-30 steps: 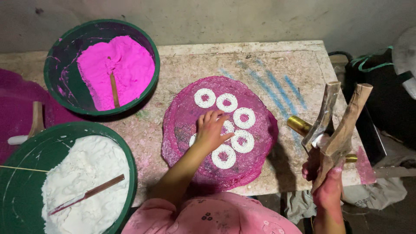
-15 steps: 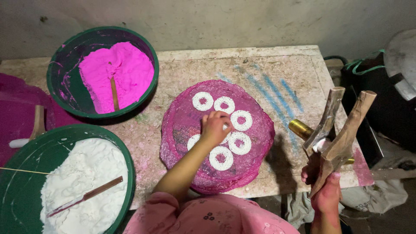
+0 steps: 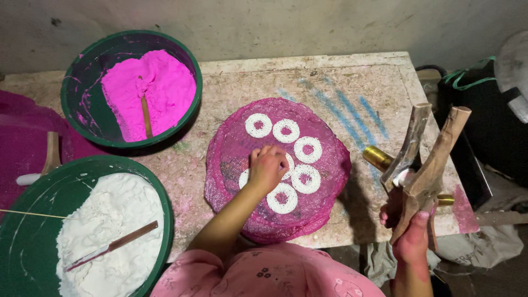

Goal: The person uses a wooden hand-press tool to mold ring-shaped decorations from white and pink powder. They pack powder into the tool over a basin, press a ring shape onto a pink mat, and place finished white rings in a circle, then repeat the process with pink powder to fill the ring centers.

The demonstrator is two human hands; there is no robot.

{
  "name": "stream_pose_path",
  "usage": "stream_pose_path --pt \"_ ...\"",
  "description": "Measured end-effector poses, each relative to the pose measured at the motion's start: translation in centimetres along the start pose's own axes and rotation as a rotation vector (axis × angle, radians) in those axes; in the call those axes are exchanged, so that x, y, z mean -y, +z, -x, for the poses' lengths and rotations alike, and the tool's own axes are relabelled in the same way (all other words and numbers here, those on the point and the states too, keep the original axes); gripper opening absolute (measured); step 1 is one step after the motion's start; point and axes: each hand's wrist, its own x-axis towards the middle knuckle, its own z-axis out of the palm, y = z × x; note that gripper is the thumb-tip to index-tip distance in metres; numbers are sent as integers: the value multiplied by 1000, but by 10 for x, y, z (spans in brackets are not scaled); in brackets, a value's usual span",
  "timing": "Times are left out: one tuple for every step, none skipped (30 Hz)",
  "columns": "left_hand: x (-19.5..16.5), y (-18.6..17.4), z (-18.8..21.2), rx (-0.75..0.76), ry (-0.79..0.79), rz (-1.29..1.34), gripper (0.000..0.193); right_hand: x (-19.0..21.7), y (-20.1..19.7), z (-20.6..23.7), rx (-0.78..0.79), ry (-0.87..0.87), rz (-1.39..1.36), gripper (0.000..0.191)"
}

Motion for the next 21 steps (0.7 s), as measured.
stream_pose_path --pt "0 -1 2 0 22 6 4 2 2 0 3 7 8 90" --pt "1 -2 5 1 45 12 6 4 3 0 8 1 10 90" --pt "2 -3 7 1 68 18 9 6 5 0 13 -6 11 90" --pt "3 -5 11 -23 64 20 13 8 6 0 16 -13 14 90" --pt "4 -6 15 -46 60 21 19 10 7 0 15 -13 6 89" --pt "5 -7 19 -69 55 22 24 11 9 0 14 -13 -3 88" --pt "5 -7 23 -77 89 -3 32 13 11 0 15 -13 -13 88" --pt "5 -8 26 -86 122 -26 41 14 13 -1 -2 -26 -4 88" --pt "5 -9 30 -94 154 -48 50 14 15 -2 -18 -38 8 88" --pt "4 -9 31 -55 158 -64 49 15 17 -3 -33 -51 20 88" --pt "4 -10 33 -18 161 -80 48 16 19 -4 -15 -36 9 89" --pt "4 -11 34 16 166 -97 47 16 20 -5 4 -24 -3 90" --pt "4 -13 34 -28 168 -68 47 16 20 -6 24 -12 -16 90" --pt "4 -14 34 -71 168 -39 48 15 21 -6 23 -26 -10 90" --pt "4 -15 32 -112 168 -9 48 14 20 -6 22 -37 -5 90" --pt "5 -16 30 -105 149 19 49 12 18 -6 19 -49 1 90" --pt "5 -17 28 -97 131 47 52 9 16 -6 20 -49 3 90" --pt "5 -17 25 -89 115 75 57 5 14 -6 19 -50 5 90" --pt "6 -17 22 -37 74 56 69 1 11 -5 20 -50 7 90" --pt "5 -17 19 15 32 37 84 -3 8 -5 28 -16 10 92" --pt "5 -16 16 64 -10 18 102 -8 6 -5 38 16 13 94"
